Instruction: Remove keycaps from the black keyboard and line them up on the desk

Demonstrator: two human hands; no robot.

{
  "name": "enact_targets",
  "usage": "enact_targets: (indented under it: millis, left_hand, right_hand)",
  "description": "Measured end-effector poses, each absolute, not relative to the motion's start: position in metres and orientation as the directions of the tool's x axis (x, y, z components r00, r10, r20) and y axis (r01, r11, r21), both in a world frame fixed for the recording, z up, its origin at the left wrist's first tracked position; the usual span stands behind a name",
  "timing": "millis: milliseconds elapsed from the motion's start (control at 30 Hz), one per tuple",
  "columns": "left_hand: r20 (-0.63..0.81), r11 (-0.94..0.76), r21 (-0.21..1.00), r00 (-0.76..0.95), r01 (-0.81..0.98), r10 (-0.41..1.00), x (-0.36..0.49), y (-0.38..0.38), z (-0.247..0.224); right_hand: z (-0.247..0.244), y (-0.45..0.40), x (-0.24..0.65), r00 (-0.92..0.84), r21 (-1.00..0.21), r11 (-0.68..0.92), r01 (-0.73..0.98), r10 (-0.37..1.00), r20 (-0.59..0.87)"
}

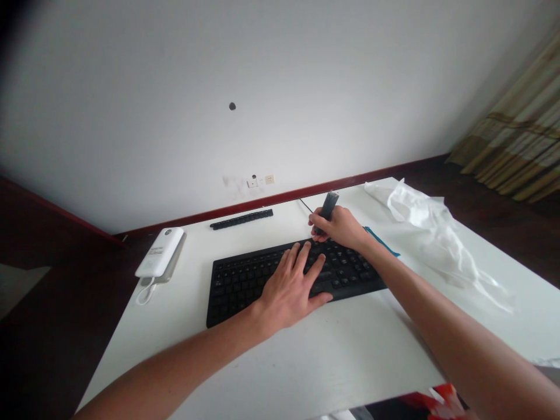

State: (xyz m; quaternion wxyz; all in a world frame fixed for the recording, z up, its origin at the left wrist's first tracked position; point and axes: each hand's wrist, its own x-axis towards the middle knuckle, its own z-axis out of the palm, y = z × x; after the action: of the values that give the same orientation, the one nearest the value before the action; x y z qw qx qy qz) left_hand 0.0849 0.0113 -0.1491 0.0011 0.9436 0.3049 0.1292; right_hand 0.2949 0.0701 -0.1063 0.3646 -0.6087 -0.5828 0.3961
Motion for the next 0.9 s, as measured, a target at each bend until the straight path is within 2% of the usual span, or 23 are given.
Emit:
enact_targets:
  millis: [100,267,500,733,900]
  left_hand:
    - [0.24,-0.815,0.088,0.781,0.573,0.576,0.084,0.012,-0.148]
    - [0.23,-0.82,0.121,0.787,0.56,0.572,0.084,0.017,-0.139]
    - [0.21,-0.848,0.2,0.824,0.49,0.526,0.088,0.041,-0.127]
    - [0.206,-0.855,0.309,0.849,0.416,0.487,0.092,0.053,-0.128]
    - [0.222,-0.839,0.375,0.84,0.395,0.495,0.092,0.054,-0.132]
  right_hand:
    - [-0.099,0.068,0.298,-0.025,-0.906,-0.011,0.424,0.999,-0.023]
    - [-0.095,0.071,0.312,0.038,-0.876,0.038,0.481,0.997,0.064]
    - [-0.095,0.072,0.329,-0.194,-0.901,0.001,0.434,0.977,-0.092]
    - [-0.084,0.067,0.335,-0.296,-0.898,-0.034,0.439,0.938,-0.18]
    - [-0.083,0.066,0.333,-0.306,-0.911,-0.029,0.411,0.937,-0.168]
